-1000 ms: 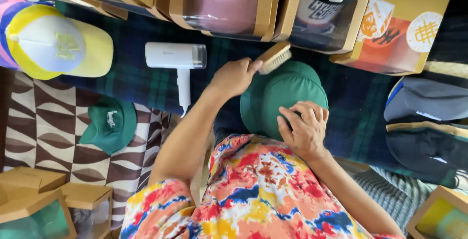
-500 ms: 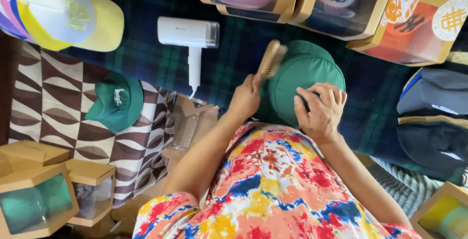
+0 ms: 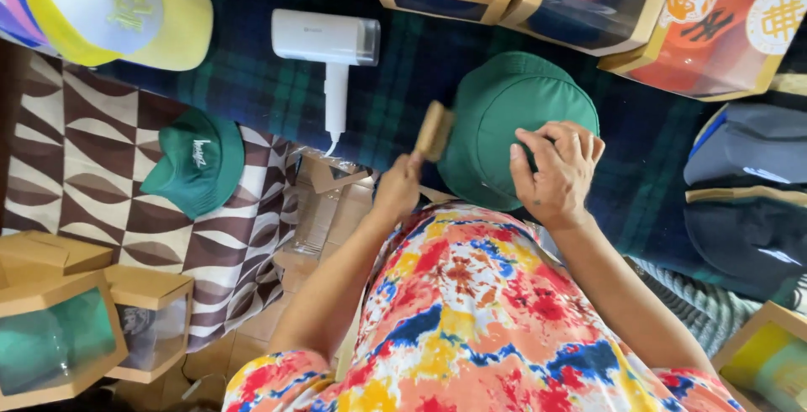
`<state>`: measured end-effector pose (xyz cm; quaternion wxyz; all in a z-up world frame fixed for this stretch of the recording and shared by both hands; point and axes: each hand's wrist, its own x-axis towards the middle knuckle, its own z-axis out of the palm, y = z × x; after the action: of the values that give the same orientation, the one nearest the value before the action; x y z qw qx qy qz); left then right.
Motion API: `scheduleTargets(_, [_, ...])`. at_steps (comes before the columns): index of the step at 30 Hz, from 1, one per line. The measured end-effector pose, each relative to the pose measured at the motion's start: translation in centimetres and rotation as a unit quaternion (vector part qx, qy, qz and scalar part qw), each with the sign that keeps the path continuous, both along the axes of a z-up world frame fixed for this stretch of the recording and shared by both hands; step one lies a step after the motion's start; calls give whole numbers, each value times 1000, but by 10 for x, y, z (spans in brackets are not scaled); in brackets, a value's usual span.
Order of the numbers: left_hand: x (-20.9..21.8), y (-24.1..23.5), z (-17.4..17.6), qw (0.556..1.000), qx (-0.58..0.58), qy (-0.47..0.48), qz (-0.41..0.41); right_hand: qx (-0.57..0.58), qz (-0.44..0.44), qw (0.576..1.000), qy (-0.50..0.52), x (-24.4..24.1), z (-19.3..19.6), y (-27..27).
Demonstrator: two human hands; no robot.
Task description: The person uses a wooden brush to clean the exterior and interior of a green cap. They hold the cap with one hand while brushing with the other, turning the cap over to access different surfaces.
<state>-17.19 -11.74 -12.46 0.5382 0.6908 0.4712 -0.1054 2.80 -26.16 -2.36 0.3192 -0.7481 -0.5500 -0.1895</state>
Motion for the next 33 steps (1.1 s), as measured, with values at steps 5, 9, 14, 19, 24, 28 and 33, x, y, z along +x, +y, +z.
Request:
scheduleTargets(5, [6,-23,-1,990,1,-128,55,16,-5,1000,-10,-4,-5,1])
scheduleTargets(9, [-3,-11,-19,999,-20,-15,33,9,-1,1000,-14,-2,-3,2])
scheduleTargets(14, [-4,-21,3,997,18,-69,31,8,-8,1000,-4,-6,-1,3])
scheduleTargets(19, [7,15,46,994,79,-77,12,3,-6,1000,-13,-6,1,4])
scheduleTargets(24, [42,46,17,970,172,-139,-103,-4,6,1000,-9,-8,3,2])
scheduleTargets(28, [53,73,23,963,187,-28,-191,-4,3,1000,4,-8,10,-3])
scheduleTargets(33, [63,75,51,986,52,-57,-149,9,13,999,52,-10,8,-3])
